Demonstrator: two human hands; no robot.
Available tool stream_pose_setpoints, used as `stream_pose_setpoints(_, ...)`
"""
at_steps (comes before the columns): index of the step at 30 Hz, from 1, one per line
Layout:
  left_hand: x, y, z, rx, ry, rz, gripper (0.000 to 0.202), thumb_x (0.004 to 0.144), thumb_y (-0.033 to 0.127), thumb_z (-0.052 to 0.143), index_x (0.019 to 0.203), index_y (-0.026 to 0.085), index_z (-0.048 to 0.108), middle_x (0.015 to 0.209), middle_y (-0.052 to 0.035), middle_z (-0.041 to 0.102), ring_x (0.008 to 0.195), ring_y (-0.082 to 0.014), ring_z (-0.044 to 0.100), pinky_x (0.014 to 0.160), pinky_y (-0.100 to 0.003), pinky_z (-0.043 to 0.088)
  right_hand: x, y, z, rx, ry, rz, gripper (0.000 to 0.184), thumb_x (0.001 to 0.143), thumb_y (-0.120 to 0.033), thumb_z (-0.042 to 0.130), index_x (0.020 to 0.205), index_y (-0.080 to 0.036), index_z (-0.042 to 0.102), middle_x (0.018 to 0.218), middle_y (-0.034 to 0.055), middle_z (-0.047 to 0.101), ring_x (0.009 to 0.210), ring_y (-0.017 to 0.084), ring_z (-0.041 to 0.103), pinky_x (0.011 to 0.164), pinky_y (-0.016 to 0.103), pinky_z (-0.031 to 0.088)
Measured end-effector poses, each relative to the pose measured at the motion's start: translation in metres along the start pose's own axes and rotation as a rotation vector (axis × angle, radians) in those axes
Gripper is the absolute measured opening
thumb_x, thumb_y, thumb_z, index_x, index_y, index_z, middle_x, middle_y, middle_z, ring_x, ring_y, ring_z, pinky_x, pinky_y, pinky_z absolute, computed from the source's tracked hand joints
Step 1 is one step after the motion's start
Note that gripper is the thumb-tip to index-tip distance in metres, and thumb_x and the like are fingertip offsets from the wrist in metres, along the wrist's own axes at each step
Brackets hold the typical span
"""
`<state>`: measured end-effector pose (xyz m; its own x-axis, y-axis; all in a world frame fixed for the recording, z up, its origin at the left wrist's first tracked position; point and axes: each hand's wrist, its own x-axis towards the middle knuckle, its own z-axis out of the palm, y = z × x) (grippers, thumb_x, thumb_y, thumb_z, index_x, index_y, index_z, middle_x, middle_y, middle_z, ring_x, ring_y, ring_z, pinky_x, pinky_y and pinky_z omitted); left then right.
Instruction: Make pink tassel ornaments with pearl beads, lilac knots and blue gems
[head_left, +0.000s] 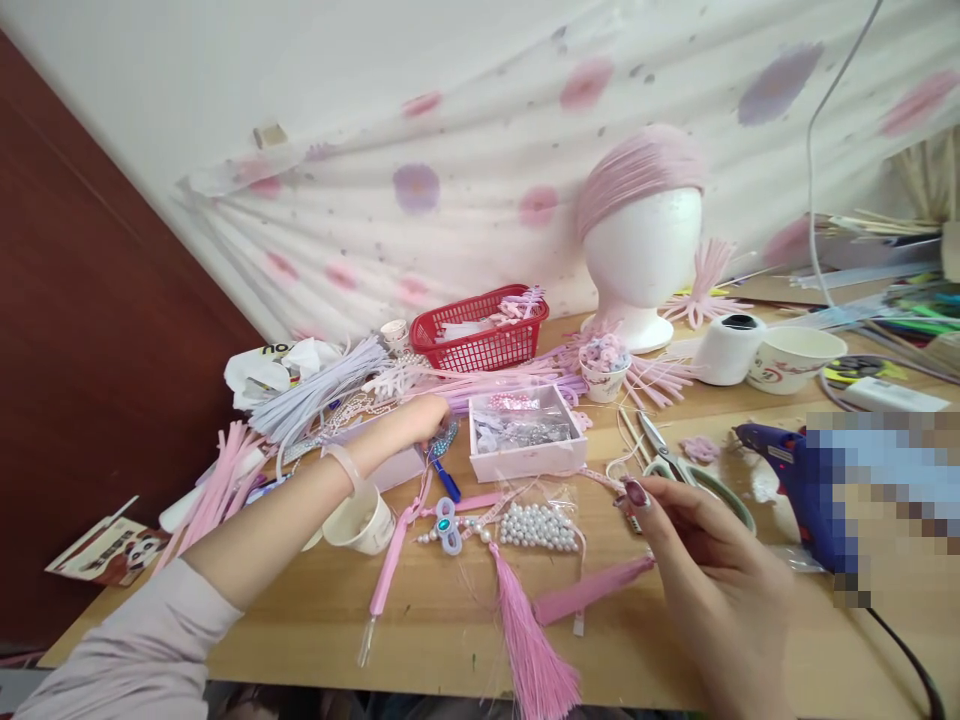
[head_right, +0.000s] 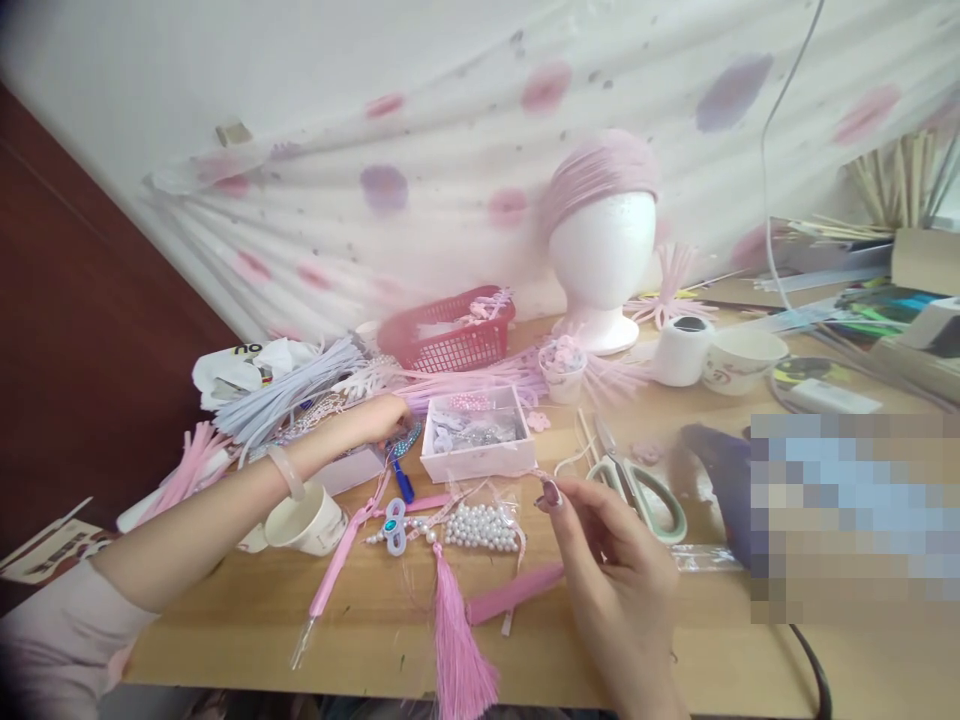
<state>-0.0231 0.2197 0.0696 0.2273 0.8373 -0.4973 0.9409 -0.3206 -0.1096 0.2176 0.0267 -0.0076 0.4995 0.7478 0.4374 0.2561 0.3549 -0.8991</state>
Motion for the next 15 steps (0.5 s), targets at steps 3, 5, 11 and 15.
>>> stream_pose_setpoints(3, -0.0007, 0.0019, -0.0021, 0.015, 0.011, -0.001, 0.024, 0.096, 0.033, 0.062, 0.109, 0.013, 0.066, 0.105, -0.0063, 0.07, 0.088, -0.019, 0.069, 0.079, -0.038, 0.059, -0.0006, -0.0012, -0.0008, -0.009, -0.038, -0.007, 0.014, 0.087, -0.037, 0.071, 0.092, -0.025, 0.076, 0.076, 0.0018, 0.074, 0.058, 0.013, 0.063, 0.048, 0.02, 0.047)
stream_pose_setpoints(5, -0.0016, 0.0029, -0.0031, 0.026, 0.017, -0.002, 0.024, 0.096, 0.033, 0.062, 0.109, 0.013, 0.066, 0.105, -0.0062, 0.07, 0.089, -0.0193, 0.069, 0.08, -0.038, 0.059, -0.0008, -0.0019, -0.0004, -0.008, -0.054, -0.01, 0.013, 0.088, -0.036, 0.07, 0.092, -0.025, 0.076, 0.076, 0.0019, 0.074, 0.055, 0.013, 0.061, 0.046, 0.02, 0.045)
stream_pose_setpoints(11, 0.0006, 0.003, -0.001, 0.072, 0.016, -0.014, 0.024, 0.096, 0.031, 0.063, 0.112, 0.014, 0.066, 0.11, -0.0075, 0.069, 0.093, -0.0201, 0.069, 0.082, -0.04, 0.059, 0.0009, 0.0008, 0.0024, 0.002, -0.08, -0.047, 0.013, 0.088, -0.034, 0.069, 0.092, -0.023, 0.076, 0.078, 0.0035, 0.075, 0.055, 0.014, 0.062, 0.045, 0.021, 0.046)
stream_pose_setpoints(15, 0.0059, 0.004, -0.0017, 0.079, -0.005, -0.019, 0.026, 0.095, 0.031, 0.063, 0.115, 0.014, 0.065, 0.114, -0.0085, 0.068, 0.096, -0.0212, 0.068, 0.083, -0.04, 0.059, 0.002, 0.0001, 0.0022, -0.019, -0.096, -0.075, 0.016, 0.088, -0.034, 0.068, 0.091, -0.021, 0.076, 0.077, 0.0053, 0.076, 0.056, 0.016, 0.065, 0.044, 0.023, 0.047)
